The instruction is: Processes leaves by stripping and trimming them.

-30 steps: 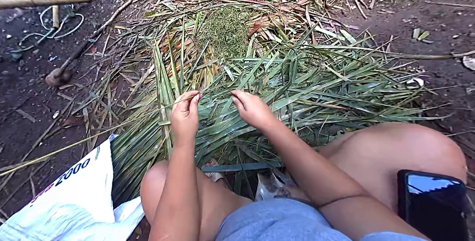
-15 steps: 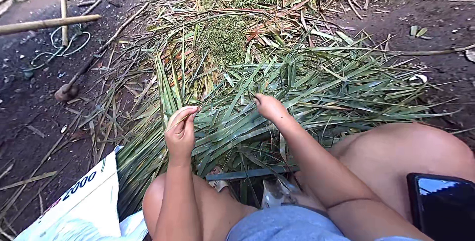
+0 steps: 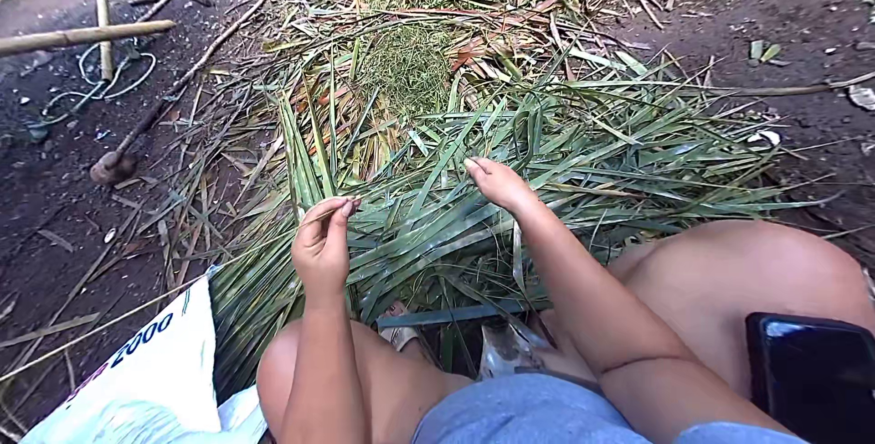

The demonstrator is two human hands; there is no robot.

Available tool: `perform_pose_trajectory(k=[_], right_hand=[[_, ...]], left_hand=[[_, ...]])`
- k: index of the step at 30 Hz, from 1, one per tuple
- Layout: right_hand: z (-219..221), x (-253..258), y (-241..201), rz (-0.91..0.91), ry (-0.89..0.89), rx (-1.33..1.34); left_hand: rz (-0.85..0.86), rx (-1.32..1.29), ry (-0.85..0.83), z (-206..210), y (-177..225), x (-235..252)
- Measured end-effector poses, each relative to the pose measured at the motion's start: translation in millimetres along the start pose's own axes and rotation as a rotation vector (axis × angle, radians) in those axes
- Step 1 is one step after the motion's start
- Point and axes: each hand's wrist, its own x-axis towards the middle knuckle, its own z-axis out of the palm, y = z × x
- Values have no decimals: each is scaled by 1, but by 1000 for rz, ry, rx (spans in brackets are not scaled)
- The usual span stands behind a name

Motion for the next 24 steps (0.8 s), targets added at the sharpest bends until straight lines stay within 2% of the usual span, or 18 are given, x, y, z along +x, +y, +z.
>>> perform_pose_trajectory(k=[2, 4, 6, 8, 12, 16, 21, 22, 24], right_hand=[[13, -23, -28, -156, -20, 265], [26, -45, -55, -239, -250, 630], [40, -59, -69, -221, -470, 884], [49, -66, -73, -179, -571, 998], [48, -58, -66, -100, -611, 1105], [33, -33, -46, 29, -465, 1159], [22, 13, 2, 300, 30, 1310], [21, 16, 5, 327, 76, 1332], [21, 13, 4, 333, 45, 1302]], left_hand=[[-34, -38, 61, 8, -1, -2], [-34, -28, 84, 17, -2, -3], [-35, -29, 87, 26, -1, -4], [-45, -37, 84, 33, 1, -7], [-42, -34, 43, 38, -3, -13], [1, -55, 46, 29, -4, -10], [14, -90, 71, 8, 2, 1], [-7, -93, 58, 5, 2, 2], [-81, -90, 1, 4, 3, 2]])
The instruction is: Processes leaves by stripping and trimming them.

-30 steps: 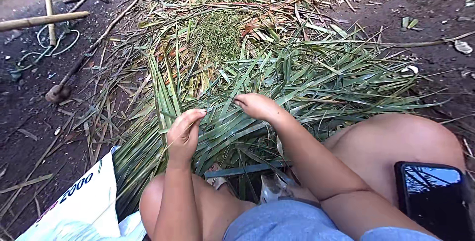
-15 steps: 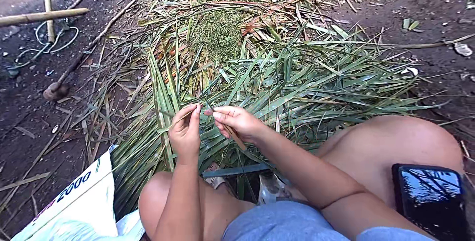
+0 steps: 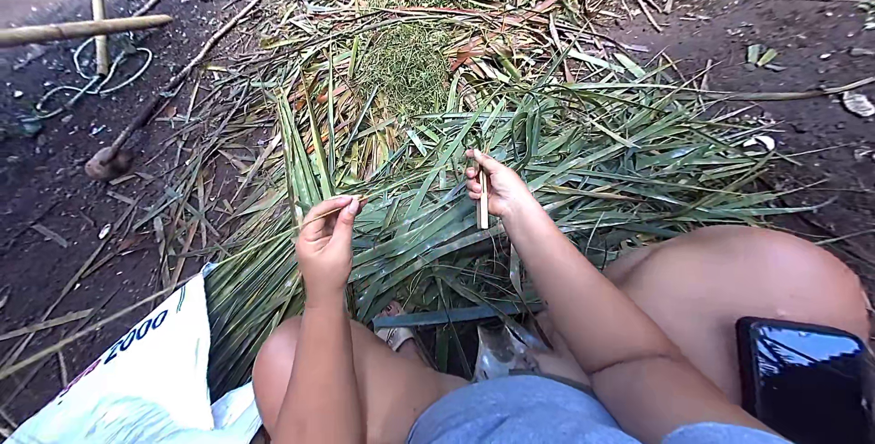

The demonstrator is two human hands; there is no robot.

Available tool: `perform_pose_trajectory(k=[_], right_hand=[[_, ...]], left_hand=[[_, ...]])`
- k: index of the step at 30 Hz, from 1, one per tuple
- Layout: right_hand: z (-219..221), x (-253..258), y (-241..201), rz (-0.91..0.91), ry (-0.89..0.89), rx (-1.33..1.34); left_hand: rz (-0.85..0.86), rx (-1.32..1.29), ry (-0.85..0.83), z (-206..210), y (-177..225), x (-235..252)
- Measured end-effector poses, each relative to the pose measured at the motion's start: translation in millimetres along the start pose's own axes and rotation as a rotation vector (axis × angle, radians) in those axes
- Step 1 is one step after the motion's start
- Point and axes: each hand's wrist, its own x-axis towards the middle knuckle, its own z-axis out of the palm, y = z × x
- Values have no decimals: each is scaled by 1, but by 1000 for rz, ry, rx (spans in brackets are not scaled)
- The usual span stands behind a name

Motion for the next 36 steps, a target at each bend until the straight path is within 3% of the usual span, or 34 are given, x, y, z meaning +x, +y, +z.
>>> perform_pose_trajectory(k=[4, 9, 11, 14, 17, 20, 23, 26, 29, 31, 33, 36], right_hand=[[22, -17, 16, 34, -216, -218], [55, -58, 51, 71, -486, -261], [46, -52, 47, -16, -600, -321], [12, -8, 35, -100, -588, -358], [-25, 25, 41, -3, -296, -445], [-53, 41, 54, 124, -116, -613], [-65, 50, 69, 152, -65, -594], [-62, 44, 61, 156, -17, -578], [-68, 36, 37, 143, -136, -757], [-76, 35, 20, 118, -263, -698], [-79, 32, 11, 33, -248, -636], [-71, 11, 19, -6, 15, -1121]], left_hand=[[-186, 29, -19, 17, 3, -7], [-454, 46, -86, 51, 9, -18], [-396, -47, -3, 42, 23, -10], [-226, -85, 368, -15, 60, 12], [-165, 115, 710, -102, 79, -6], [-367, 467, 947, -175, 64, -81], [-652, 723, 1076, -215, 41, -186], [-930, 880, 1092, -237, 32, -274], [-1201, 971, 1117, -260, 37, -318], [-1392, 1061, 1068, -269, 37, -333], [-1385, 1199, 975, -264, 28, -334], [-1128, 1268, 693, -238, -12, -318]])
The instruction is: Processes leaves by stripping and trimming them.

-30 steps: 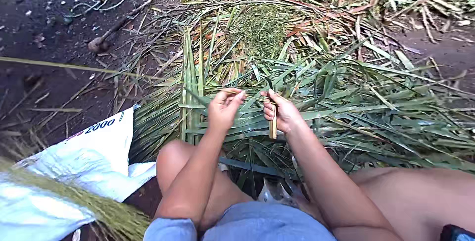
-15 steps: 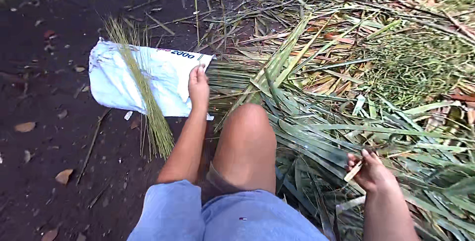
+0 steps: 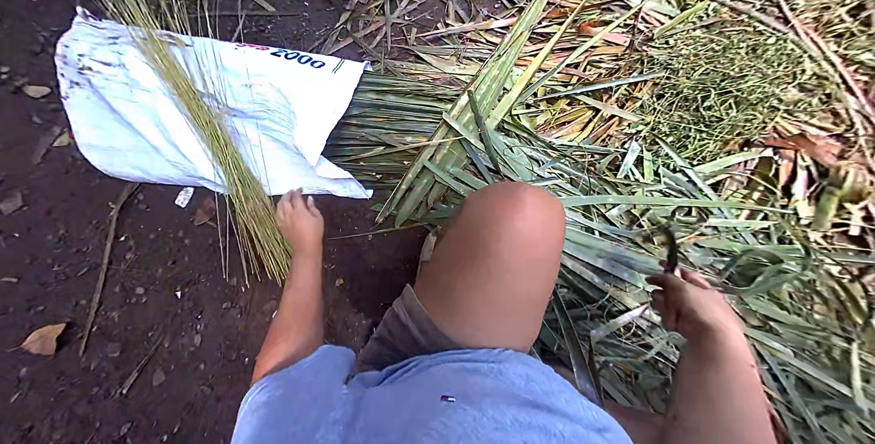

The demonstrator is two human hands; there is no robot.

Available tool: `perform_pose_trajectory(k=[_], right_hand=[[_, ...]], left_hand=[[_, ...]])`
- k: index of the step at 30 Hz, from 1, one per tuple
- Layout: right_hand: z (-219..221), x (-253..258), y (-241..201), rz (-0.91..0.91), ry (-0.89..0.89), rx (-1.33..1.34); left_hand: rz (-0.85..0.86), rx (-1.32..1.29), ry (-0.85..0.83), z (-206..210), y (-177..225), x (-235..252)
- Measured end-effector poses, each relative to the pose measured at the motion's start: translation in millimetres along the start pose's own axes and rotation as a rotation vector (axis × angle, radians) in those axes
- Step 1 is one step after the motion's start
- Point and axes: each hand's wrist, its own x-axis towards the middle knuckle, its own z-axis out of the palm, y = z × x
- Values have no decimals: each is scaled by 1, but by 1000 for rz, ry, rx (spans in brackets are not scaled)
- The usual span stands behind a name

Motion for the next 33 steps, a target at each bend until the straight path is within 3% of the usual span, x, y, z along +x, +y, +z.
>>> perform_pose_trajectory(k=[3, 6, 9, 12, 14, 19, 24, 29, 33], right_hand=[[12, -4, 9, 76, -32, -26], [19, -7, 12, 95, -68, 8], [24, -9, 5, 102, -45, 9], [23, -8, 5, 107, -34, 68], [24, -5, 5, 110, -17, 103], [32, 2, 6, 116, -46, 170], [35, 3, 0, 81, -62, 196], [38, -6, -26, 9, -43, 442], [35, -24, -47, -108, -99, 548]], left_hand=[[153, 2, -337, 62, 45, 4], [63, 11, -562, 116, 75, 9], [-126, -5, -725, 142, 90, 15], [-106, -2, -862, 143, 107, 15], [-47, -13, -838, 135, 121, 14], [33, 59, -519, 108, 136, 7], [45, -133, -260, 69, 160, 2], [-90, -854, -419, 16, 262, -9], [150, -950, -557, -51, 353, -45]])
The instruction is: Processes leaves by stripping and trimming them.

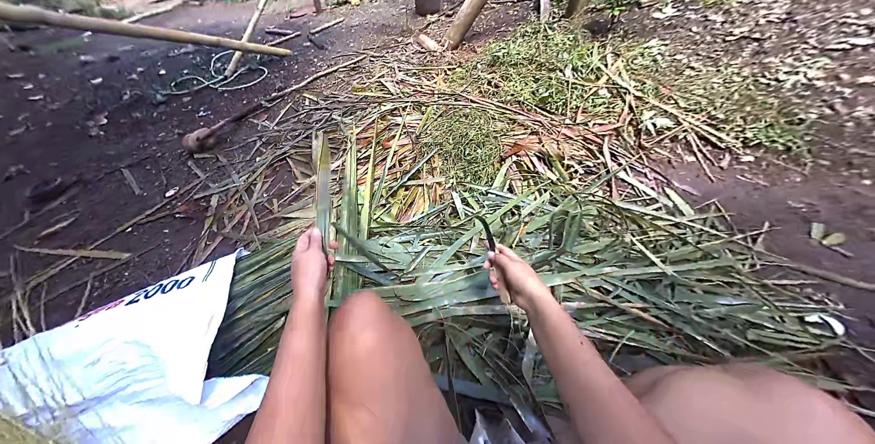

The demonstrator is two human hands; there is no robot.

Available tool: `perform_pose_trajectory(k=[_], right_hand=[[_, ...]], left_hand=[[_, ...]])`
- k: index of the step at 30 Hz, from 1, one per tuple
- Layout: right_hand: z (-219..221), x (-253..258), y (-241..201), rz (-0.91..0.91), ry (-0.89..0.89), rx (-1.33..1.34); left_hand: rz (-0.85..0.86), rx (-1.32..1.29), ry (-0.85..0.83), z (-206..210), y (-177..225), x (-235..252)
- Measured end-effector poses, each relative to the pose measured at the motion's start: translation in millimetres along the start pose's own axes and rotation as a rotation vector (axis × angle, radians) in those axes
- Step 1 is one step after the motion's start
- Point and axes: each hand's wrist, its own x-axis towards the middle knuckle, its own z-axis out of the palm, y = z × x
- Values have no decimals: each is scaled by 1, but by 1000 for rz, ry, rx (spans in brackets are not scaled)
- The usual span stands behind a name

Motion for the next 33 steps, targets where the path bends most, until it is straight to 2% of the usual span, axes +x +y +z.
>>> perform_pose_trajectory(k=[2, 4, 6, 8, 10, 12, 15, 19, 24, 29, 33], right_hand=[[4, -9, -13, -105, -49, -18], [7, -21, -23, -240, -78, -81], [9, -30, -28, -417, -88, -146], [11, -35, -30, -534, -76, -242], [14, -37, -30, -572, -42, -391], [19, -36, -23, -623, -5, -510], [27, -41, -17, -649, 22, -585], [38, -40, -18, -564, -24, -669], [50, -39, -13, -465, -39, -708], [57, -39, -6, -472, -79, -707], [60, -38, -4, -474, -111, -728]], left_hand=[[105, -23, -83, 29, 38, -12], [151, -49, -177, 58, 57, -25], [190, 1, -243, 85, 51, -34], [250, 225, -250, 101, 29, -39], [275, 539, -229, 106, 8, -39], [278, 767, -223, 107, 4, -41], [263, 894, -214, 109, 7, -44], [163, 787, -354, 115, -8, -38], [154, 844, -455, 128, -15, -53], [129, 735, -459, 134, -18, -57], [30, 431, -375, 136, -25, -46]])
